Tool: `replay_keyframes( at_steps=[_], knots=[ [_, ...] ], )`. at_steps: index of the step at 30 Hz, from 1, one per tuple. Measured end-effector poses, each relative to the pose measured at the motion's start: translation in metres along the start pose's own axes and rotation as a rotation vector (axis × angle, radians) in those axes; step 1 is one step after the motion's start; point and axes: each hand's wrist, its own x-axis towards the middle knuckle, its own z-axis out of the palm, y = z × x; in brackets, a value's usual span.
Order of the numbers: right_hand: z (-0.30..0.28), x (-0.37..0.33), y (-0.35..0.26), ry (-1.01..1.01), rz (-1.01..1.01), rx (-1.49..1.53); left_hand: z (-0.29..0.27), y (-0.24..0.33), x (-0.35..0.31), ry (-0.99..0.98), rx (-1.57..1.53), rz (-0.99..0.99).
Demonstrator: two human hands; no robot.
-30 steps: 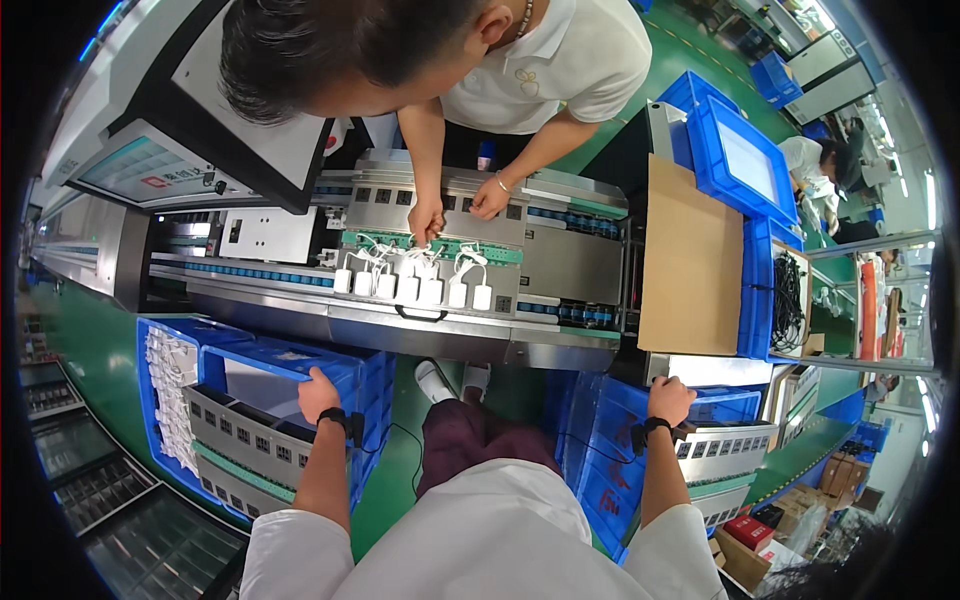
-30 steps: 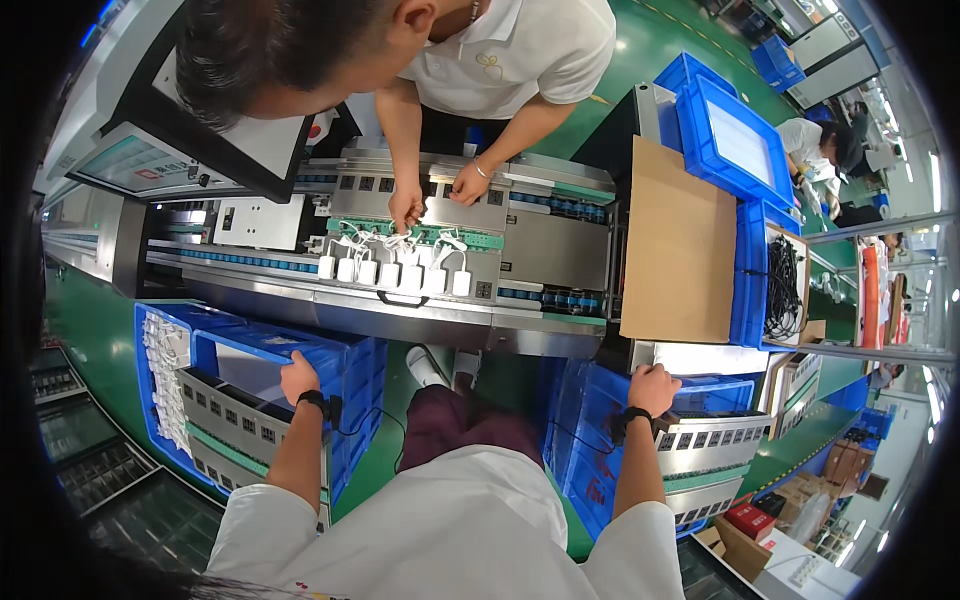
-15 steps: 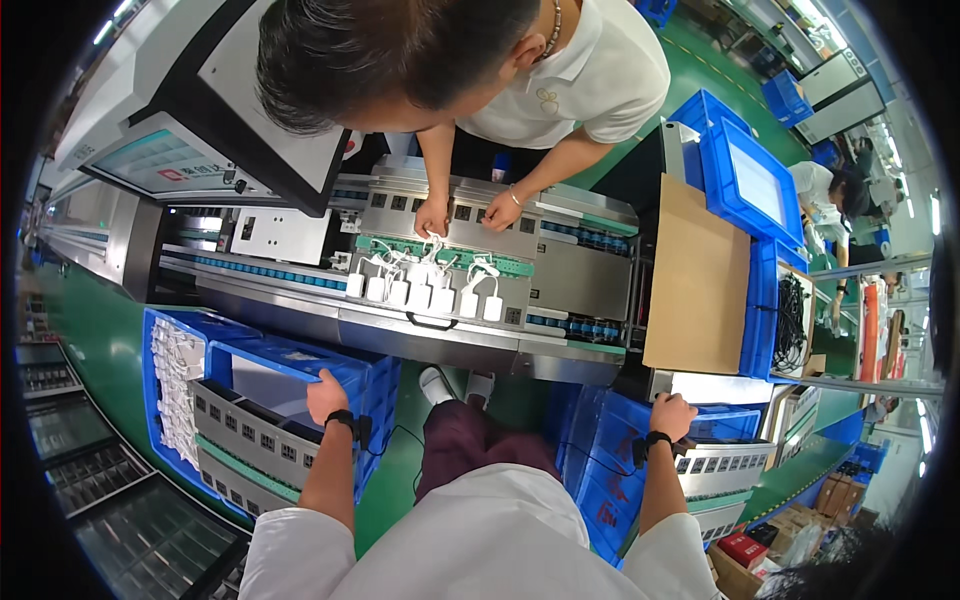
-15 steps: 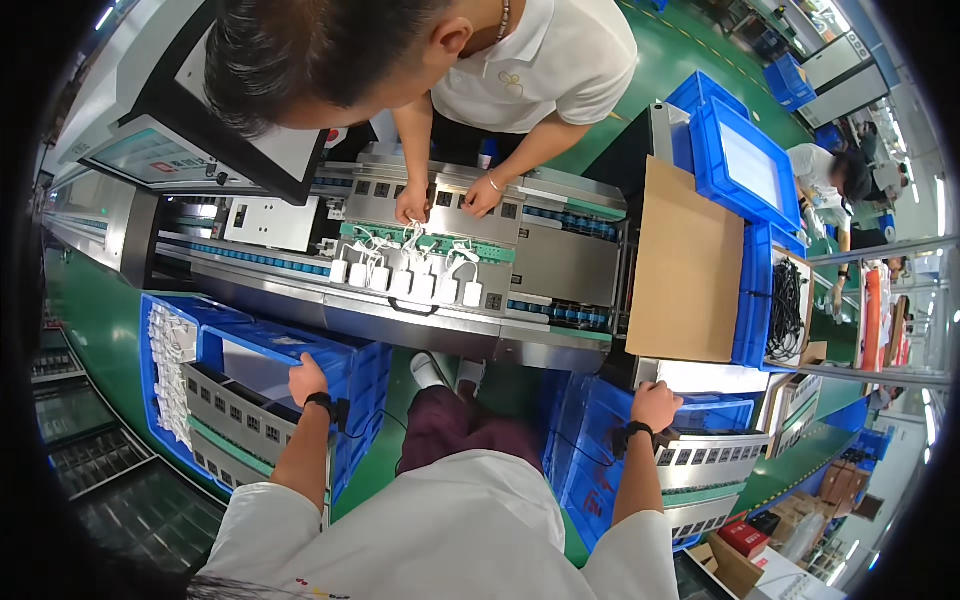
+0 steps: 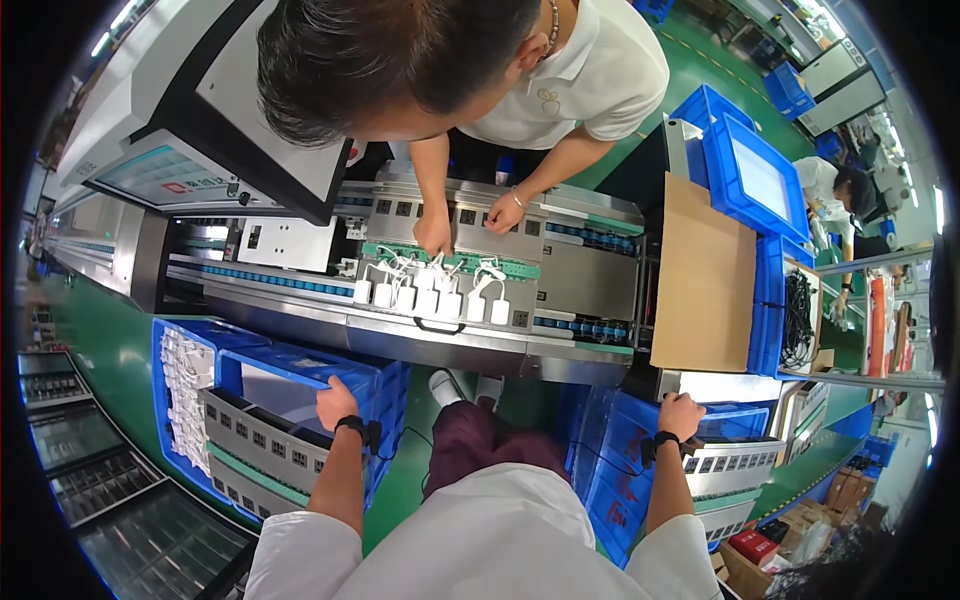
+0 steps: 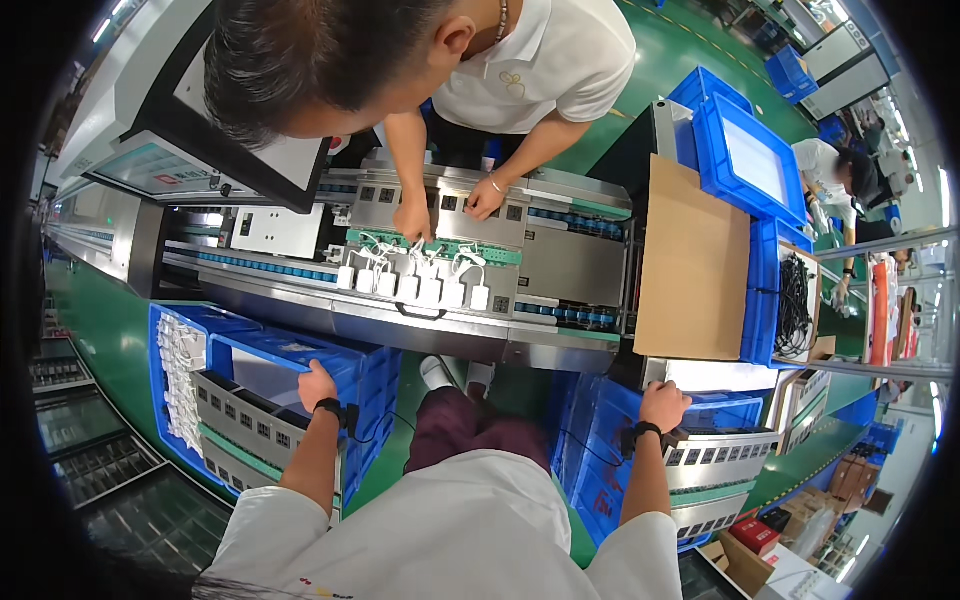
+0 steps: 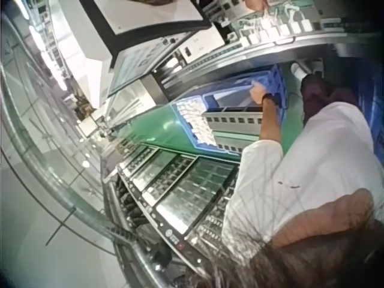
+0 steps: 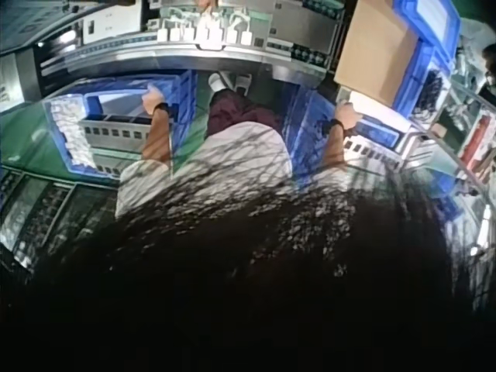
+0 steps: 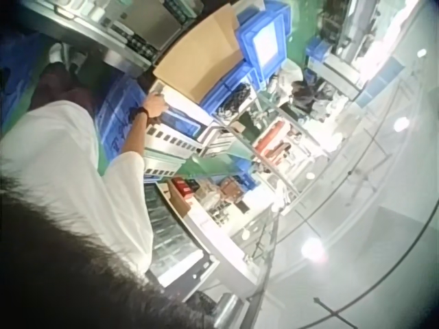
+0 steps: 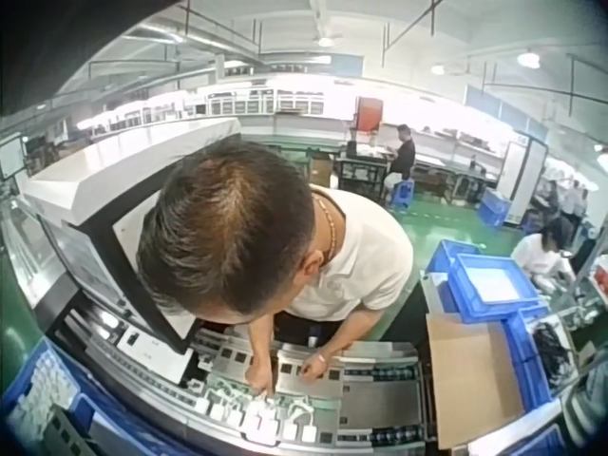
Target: Handling and moving electronic component trays along a production line in a manufacturing facility.
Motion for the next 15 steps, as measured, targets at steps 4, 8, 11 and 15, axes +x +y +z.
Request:
replay_keyframes(
  at_steps=[4,8,11,15],
  knots=[
    [0.0016,-0.0006,0.0001,0.008,-0.001,0.005,0.0002,0.0009,0.0010,-0.008,0.008,0.000],
    [-0.0001,0.0004,-0.0025,0.002,0.002,0.007,0.0003,0.0020,0.0000,0.002,0.010,0.002],
    [-0.0019,-0.0007,-0.0014,0.002,-0.003,0.007,-0.0005,-0.0006,-0.0005,0.003,0.005,0.009],
    [-0.0013,-0.0019,-0.0004,-0.002,-0.001,0.009,-0.0023,0.0009,-0.0016,-0.007,-0.003,0.019]
  ],
)
